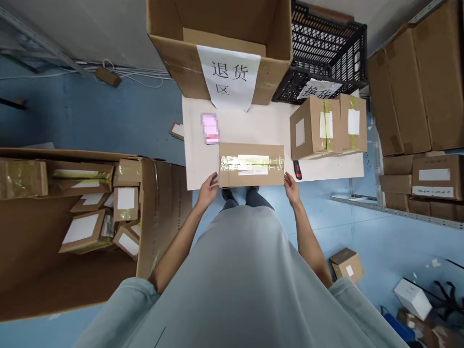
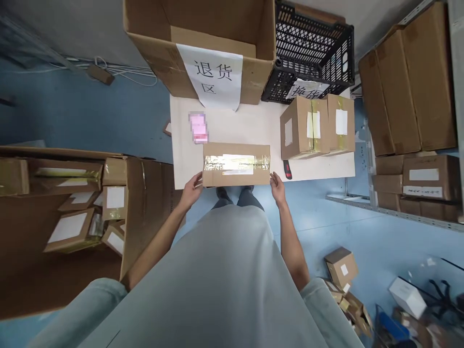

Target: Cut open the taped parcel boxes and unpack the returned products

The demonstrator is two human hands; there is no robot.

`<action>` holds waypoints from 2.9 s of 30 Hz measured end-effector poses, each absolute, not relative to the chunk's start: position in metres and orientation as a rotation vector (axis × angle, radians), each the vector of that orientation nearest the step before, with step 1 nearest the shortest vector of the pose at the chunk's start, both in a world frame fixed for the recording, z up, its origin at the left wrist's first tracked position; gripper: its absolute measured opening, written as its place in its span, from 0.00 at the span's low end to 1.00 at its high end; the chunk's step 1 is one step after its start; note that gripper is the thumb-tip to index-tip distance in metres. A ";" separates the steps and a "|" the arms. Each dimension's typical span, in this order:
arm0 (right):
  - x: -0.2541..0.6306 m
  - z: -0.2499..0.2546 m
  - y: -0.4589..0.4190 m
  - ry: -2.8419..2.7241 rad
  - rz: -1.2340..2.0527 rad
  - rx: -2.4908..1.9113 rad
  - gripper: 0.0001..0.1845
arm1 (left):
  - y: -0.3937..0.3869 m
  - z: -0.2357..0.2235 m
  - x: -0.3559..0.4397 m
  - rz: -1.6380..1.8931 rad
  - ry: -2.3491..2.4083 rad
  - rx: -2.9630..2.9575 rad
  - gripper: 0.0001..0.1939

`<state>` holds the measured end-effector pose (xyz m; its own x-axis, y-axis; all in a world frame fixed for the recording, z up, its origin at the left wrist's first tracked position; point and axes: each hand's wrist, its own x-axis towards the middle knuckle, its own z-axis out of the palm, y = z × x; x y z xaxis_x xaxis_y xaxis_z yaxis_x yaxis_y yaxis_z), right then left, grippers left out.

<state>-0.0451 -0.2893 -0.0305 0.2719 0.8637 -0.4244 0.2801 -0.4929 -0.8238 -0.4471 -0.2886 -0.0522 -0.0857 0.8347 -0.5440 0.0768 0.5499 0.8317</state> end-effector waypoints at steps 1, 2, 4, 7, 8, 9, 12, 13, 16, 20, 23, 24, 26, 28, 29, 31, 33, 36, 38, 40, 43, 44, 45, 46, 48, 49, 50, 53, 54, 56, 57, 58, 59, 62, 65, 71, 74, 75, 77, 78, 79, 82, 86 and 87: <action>-0.045 -0.036 -0.290 -1.043 1.233 -1.936 0.49 | -0.291 -0.056 -0.446 0.715 1.539 0.822 0.42; -0.046 -0.041 -0.291 -1.060 1.261 -1.938 0.50 | -0.292 -0.060 -0.443 0.673 1.535 0.832 0.46; -0.050 -0.049 -0.290 -1.081 1.314 -1.928 0.51 | -0.294 -0.064 -0.438 0.613 1.536 0.845 0.50; -0.058 -0.058 -0.287 -1.062 1.365 -1.899 0.47 | -0.294 -0.068 -0.429 0.617 1.564 0.830 0.45; -0.060 -0.060 -0.285 -1.052 1.379 -1.891 0.45 | -0.294 -0.068 -0.427 0.630 1.578 0.819 0.42; -0.062 -0.061 -0.283 -1.045 1.392 -1.886 0.43 | -0.293 -0.068 -0.425 0.642 1.593 0.809 0.39; -0.066 -0.063 -0.277 -1.045 1.416 -1.880 0.39 | -0.290 -0.065 -0.422 0.661 1.619 0.797 0.31; -0.065 -0.062 -0.275 -1.052 1.417 -1.881 0.38 | -0.288 -0.063 -0.422 0.667 1.623 0.799 0.29; -0.057 -0.051 -0.268 -1.082 1.411 -1.876 0.35 | -0.284 -0.051 -0.423 0.700 1.614 0.815 0.25; -0.034 -0.020 -0.250 -1.219 1.355 -1.812 0.33 | -0.272 -0.023 -0.423 0.771 1.544 0.893 0.24; -0.021 0.001 -0.232 -1.265 1.303 -1.833 0.31 | -0.259 -0.005 -0.414 0.843 1.529 0.897 0.22; -0.018 0.005 -0.227 -1.257 1.303 -1.849 0.30 | -0.254 -0.003 -0.409 0.865 1.526 0.872 0.22; -0.016 0.006 -0.218 -1.238 1.320 -1.888 0.31 | -0.247 -0.004 -0.396 0.875 1.526 0.782 0.24; -0.015 0.001 -0.212 -1.216 1.329 -1.934 0.31 | -0.241 -0.012 -0.383 0.848 1.547 0.683 0.27; -0.015 -0.003 -0.211 -1.203 1.334 -1.948 0.31 | -0.239 -0.017 -0.377 0.839 1.564 0.654 0.28; -0.012 -0.010 -0.209 -1.187 1.351 -1.949 0.33 | -0.236 -0.026 -0.368 0.853 1.610 0.656 0.30; -0.008 -0.015 -0.210 -1.197 1.376 -1.926 0.36 | -0.237 -0.031 -0.364 0.879 1.654 0.703 0.31; 0.002 -0.021 -0.218 -1.230 1.420 -1.839 0.40 | -0.245 -0.035 -0.365 0.880 1.664 0.727 0.36; 0.012 -0.027 -0.227 -1.200 1.435 -1.761 0.41 | -0.255 -0.038 -0.367 0.889 1.631 0.706 0.40; 0.021 -0.037 -0.241 -1.130 1.425 -1.744 0.42 | -0.268 -0.043 -0.369 0.902 1.617 0.666 0.42; 0.030 -0.054 -0.263 -1.115 1.404 -1.786 0.39 | -0.288 -0.055 -0.365 0.854 1.682 0.645 0.35; 0.031 -0.059 -0.269 -1.135 1.411 -1.785 0.37 | -0.293 -0.059 -0.363 0.827 1.702 0.652 0.32; 0.030 -0.063 -0.275 -1.152 1.427 -1.771 0.36 | -0.297 -0.062 -0.359 0.804 1.710 0.662 0.31; 0.029 -0.066 -0.280 -1.155 1.445 -1.754 0.34 | -0.301 -0.065 -0.356 0.791 1.706 0.667 0.30; 0.025 -0.069 -0.285 -1.128 1.473 -1.732 0.33 | -0.304 -0.068 -0.349 0.786 1.692 0.664 0.29; 0.022 -0.069 -0.287 -1.112 1.474 -1.731 0.33 | -0.304 -0.069 -0.346 0.787 1.692 0.662 0.29; 0.020 -0.069 -0.287 -1.102 1.470 -1.732 0.32 | -0.303 -0.069 -0.344 0.791 1.696 0.661 0.28; 0.018 -0.068 -0.285 -1.091 1.456 -1.742 0.33 | -0.300 -0.067 -0.341 0.803 1.714 0.660 0.26; 0.017 -0.068 -0.284 -1.087 1.447 -1.749 0.33 | -0.299 -0.067 -0.341 0.805 1.719 0.660 0.26; 0.018 -0.067 -0.281 -1.079 1.426 -1.766 0.33 | -0.297 -0.064 -0.340 0.809 1.725 0.662 0.25; 0.018 -0.066 -0.279 -1.076 1.418 -1.772 0.33 | -0.297 -0.063 -0.340 0.813 1.725 0.666 0.25; 0.018 -0.065 -0.278 -1.076 1.409 -1.777 0.33 | -0.296 -0.061 -0.340 0.819 1.723 0.671 0.25; 0.019 -0.062 -0.276 -1.084 1.395 -1.784 0.33 | -0.296 -0.058 -0.340 0.827 1.719 0.677 0.25; 0.020 -0.051 -0.269 -1.109 1.292 -1.823 0.35 | -0.294 -0.046 -0.341 0.849 1.704 0.694 0.26; 0.021 -0.028 -0.257 -1.075 1.157 -1.832 0.40 | -0.288 -0.028 -0.346 0.920 1.695 0.755 0.30; 0.016 0.019 -0.215 -1.158 0.962 -1.791 0.32 | -0.256 0.004 -0.360 1.048 1.784 1.020 0.31; 0.012 0.021 -0.201 -1.257 0.934 -1.871 0.25 | -0.244 0.006 -0.363 0.975 1.832 0.999 0.25; 0.011 0.018 -0.199 -1.278 0.927 -1.905 0.23 | -0.244 0.004 -0.363 0.953 1.836 0.966 0.24; 0.011 0.011 -0.202 -1.302 0.932 -1.935 0.21 | -0.247 0.000 -0.361 0.934 1.831 0.919 0.23; 0.011 0.008 -0.204 -1.308 0.942 -1.929 0.22 | -0.250 -0.002 -0.359 0.936 1.827 0.915 0.24; 0.012 0.005 -0.208 -1.309 0.955 -1.911 0.24 | -0.254 -0.004 -0.358 0.942 1.827 0.917 0.25; 0.015 0.000 -0.218 -1.312 0.981 -1.851 0.30 | -0.265 -0.009 -0.355 0.963 1.839 0.920 0.30; 0.024 -0.010 -0.229 -1.273 1.061 -1.772 0.35 | -0.276 -0.021 -0.358 0.971 1.782 0.898 0.35; 0.028 -0.015 -0.232 -1.235 1.098 -1.752 0.36 | -0.279 -0.025 -0.360 0.975 1.751 0.880 0.35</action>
